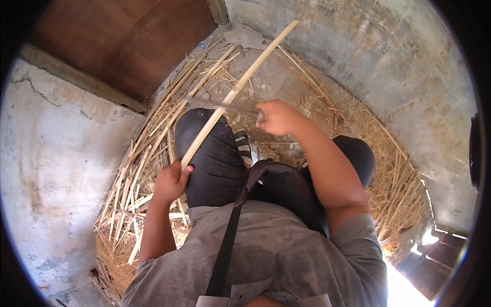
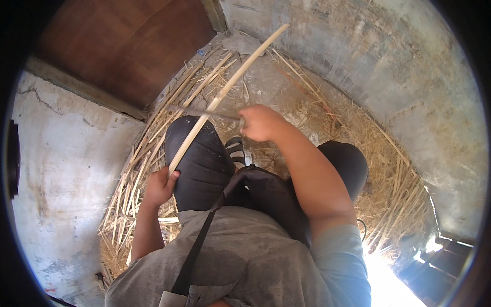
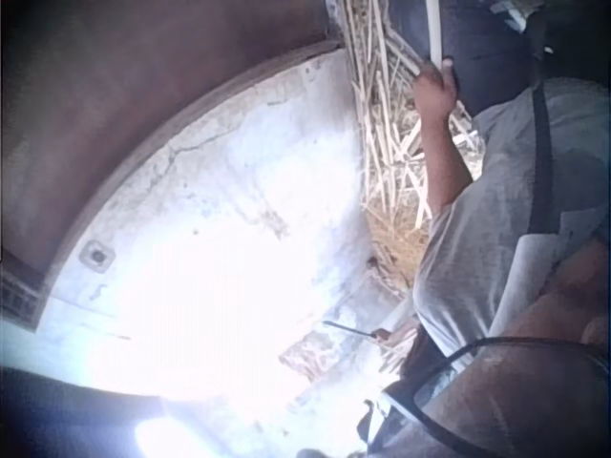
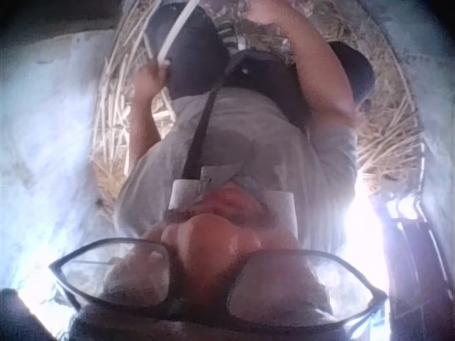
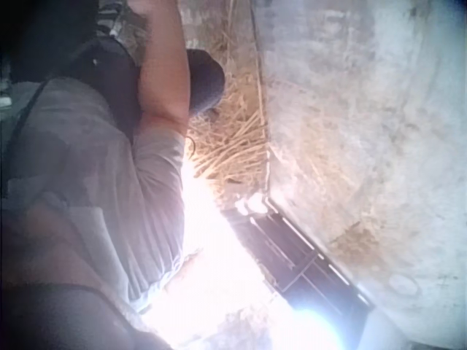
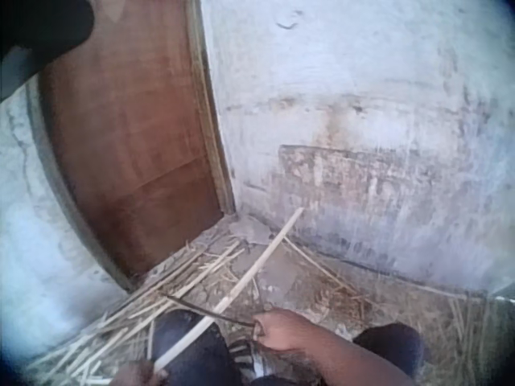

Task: The person sits on the floor and uses a large knife to shave a long bamboo stick. They hold the stick against their leg and repeatedly scrape the blade along its length to remove the outer layer, creating thin shavings.

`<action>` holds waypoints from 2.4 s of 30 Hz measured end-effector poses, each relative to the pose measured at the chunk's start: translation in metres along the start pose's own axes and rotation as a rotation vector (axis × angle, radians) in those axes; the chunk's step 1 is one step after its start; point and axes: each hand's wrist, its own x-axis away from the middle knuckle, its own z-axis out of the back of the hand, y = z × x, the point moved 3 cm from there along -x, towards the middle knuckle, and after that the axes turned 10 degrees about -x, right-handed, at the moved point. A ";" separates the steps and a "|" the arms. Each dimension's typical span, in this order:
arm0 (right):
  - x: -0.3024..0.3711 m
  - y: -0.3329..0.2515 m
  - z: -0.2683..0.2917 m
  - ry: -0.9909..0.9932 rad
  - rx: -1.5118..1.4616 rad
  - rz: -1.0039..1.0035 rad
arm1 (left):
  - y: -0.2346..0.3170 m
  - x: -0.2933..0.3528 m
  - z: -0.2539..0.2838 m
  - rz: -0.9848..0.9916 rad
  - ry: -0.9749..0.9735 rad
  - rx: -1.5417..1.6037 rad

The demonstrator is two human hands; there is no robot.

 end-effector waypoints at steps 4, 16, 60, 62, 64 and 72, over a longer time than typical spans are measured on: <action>-0.001 -0.004 0.005 0.063 0.002 -0.013 | 0.002 0.002 0.000 -0.043 0.068 0.003; -0.003 0.014 -0.004 0.062 0.005 0.037 | 0.001 -0.002 -0.001 -0.014 0.017 -0.012; 0.004 0.010 0.012 0.114 0.016 -0.002 | 0.017 0.015 0.025 -0.016 0.078 -0.147; 0.000 0.053 0.018 0.253 -0.018 -0.079 | 0.018 0.015 0.024 -0.034 0.072 -0.122; 0.004 0.083 0.025 0.420 -0.042 -0.199 | 0.022 0.014 0.028 -0.038 0.043 -0.062; 0.011 -0.015 0.006 -0.001 0.029 -0.005 | 0.018 0.016 0.021 -0.042 0.017 -0.109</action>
